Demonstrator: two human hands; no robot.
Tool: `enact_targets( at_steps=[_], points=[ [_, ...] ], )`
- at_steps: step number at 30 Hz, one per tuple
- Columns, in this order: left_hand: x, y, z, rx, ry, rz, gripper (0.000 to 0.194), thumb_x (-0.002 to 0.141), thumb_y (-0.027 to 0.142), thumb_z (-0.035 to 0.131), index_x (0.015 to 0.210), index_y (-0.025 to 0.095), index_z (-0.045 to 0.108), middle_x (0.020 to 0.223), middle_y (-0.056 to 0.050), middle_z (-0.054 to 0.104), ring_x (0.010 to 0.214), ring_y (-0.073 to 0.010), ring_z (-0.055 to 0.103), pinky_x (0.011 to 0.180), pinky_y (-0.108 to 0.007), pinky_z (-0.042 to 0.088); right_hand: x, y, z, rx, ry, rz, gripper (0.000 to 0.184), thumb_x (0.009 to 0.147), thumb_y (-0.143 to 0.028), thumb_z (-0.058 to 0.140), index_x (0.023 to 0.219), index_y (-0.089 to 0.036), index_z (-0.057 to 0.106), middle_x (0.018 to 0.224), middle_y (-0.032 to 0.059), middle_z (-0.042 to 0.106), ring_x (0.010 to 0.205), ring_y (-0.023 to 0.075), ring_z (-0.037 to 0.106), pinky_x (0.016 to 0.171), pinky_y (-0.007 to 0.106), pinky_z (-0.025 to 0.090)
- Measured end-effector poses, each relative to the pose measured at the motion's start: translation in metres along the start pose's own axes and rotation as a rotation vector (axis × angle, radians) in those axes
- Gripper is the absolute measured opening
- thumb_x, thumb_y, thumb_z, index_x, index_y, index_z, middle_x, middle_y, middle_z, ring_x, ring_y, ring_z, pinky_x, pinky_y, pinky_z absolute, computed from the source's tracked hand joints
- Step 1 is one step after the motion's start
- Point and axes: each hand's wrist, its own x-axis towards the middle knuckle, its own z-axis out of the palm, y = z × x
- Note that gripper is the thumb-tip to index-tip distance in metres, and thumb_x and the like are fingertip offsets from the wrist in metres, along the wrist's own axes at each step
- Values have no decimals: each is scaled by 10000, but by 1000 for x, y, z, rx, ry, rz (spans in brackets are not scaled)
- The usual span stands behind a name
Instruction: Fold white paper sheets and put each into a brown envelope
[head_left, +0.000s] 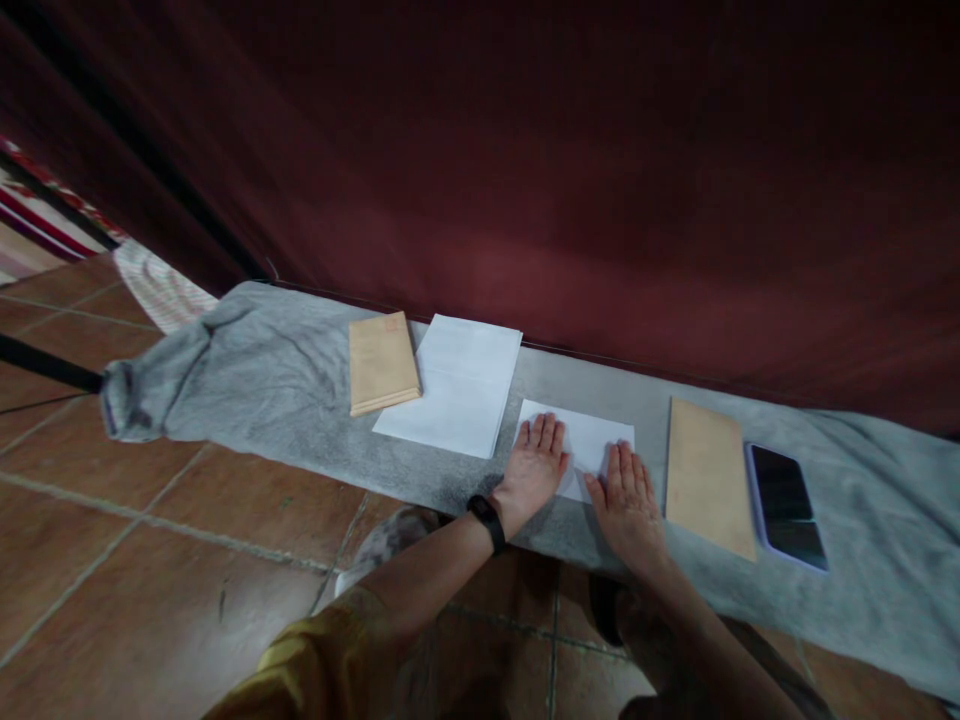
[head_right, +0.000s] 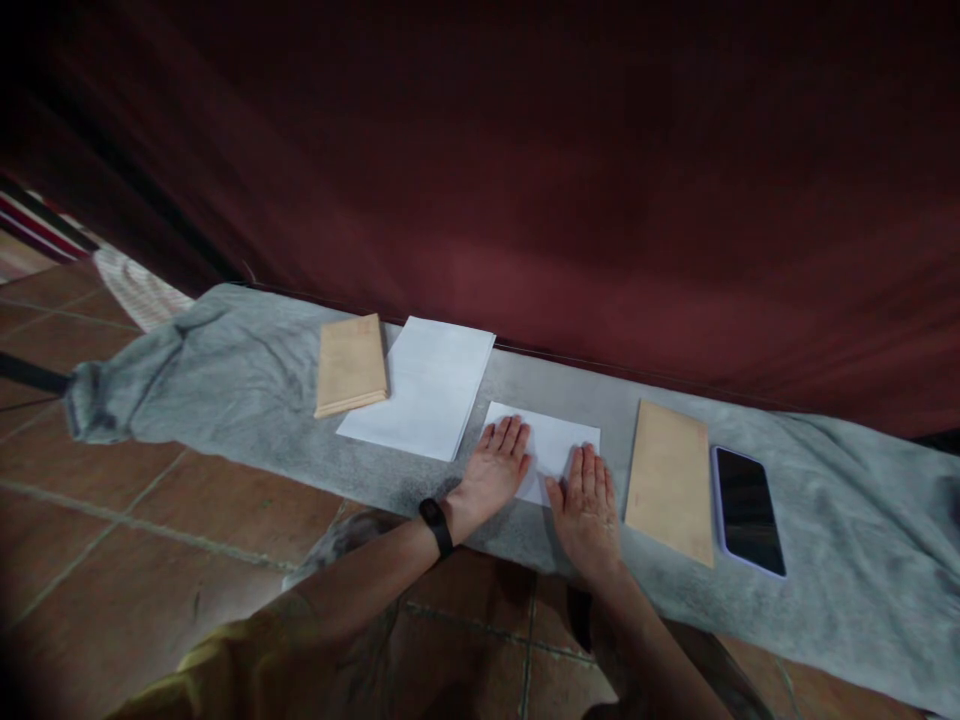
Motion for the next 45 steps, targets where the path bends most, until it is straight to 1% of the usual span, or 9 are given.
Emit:
enact_targets(
  at_steps=[10,18,23,27,31,34,37,40,45],
  points=[
    [-4,-13,3,-44,53,11,633,1041,531,324,1539,145,387,1643,-113,316,1537,-267,241,1262,-474,184,-13,3,-5,-22,-35,53,782,1033,-485,399,1617,-64,94,1621,267,284,1451,382,384,1138,567,380],
    [-4,-14,4,-30,61,10,705,1027,582,313,1559,120,342,1640,-144,310,1544,-261,219,1262,-475,173,-26,-5,-13,-142,83,-2,855,1009,-483,477,1610,-18,85,1571,288,372,1414,384,434,1125,538,392],
    [-3,-14,4,-19,62,2,743,1026,595,293,1568,88,309,1641,-168,293,1543,-263,221,1261,-465,178,-36,-14,-21,-287,33,-4,780,1009,-529,388,1466,103,416,1391,354,552,1275,428,557,1056,561,434],
    [-2,-14,3,-26,57,-6,748,1025,598,296,1562,79,325,1636,-172,299,1542,-265,225,1262,-468,182,-27,-15,-51,-317,-161,30,660,995,-524,386,1133,30,717,1129,348,696,1011,417,684,874,531,515],
    [-2,-13,2,-42,57,-12,733,1025,594,305,1555,89,347,1635,-164,305,1541,-264,228,1258,-471,196,0,-2,-85,-132,-255,128,527,1029,-481,396,919,-114,757,747,180,734,685,278,706,682,394,517],
    [-2,-11,1,-57,57,-19,720,1018,600,333,1547,113,373,1632,-164,314,1539,-277,234,1253,-490,203,21,3,-82,13,-197,125,514,1056,-458,338,1196,-116,696,1080,189,756,958,284,729,866,419,539],
    [-2,-10,1,-66,76,-13,656,1020,566,373,1543,171,398,1637,-143,315,1541,-288,226,1252,-519,194,31,-5,-54,181,-138,48,583,1061,-458,292,1506,-115,448,1514,197,506,1395,301,489,1106,494,436],
    [-1,-9,2,-63,81,-9,576,1033,473,385,1541,203,407,1641,-116,321,1540,-287,227,1256,-520,188,33,-20,-24,269,-154,14,550,1062,-368,310,1571,-163,350,1610,149,377,1490,262,355,1176,492,371],
    [2,-14,4,-41,64,11,524,1031,293,350,1544,199,400,1642,-101,319,1541,-255,221,1255,-499,207,39,-37,-3,182,-178,-24,495,1068,-309,309,1532,-187,429,1631,97,342,1514,256,300,1234,527,239]
  ],
)
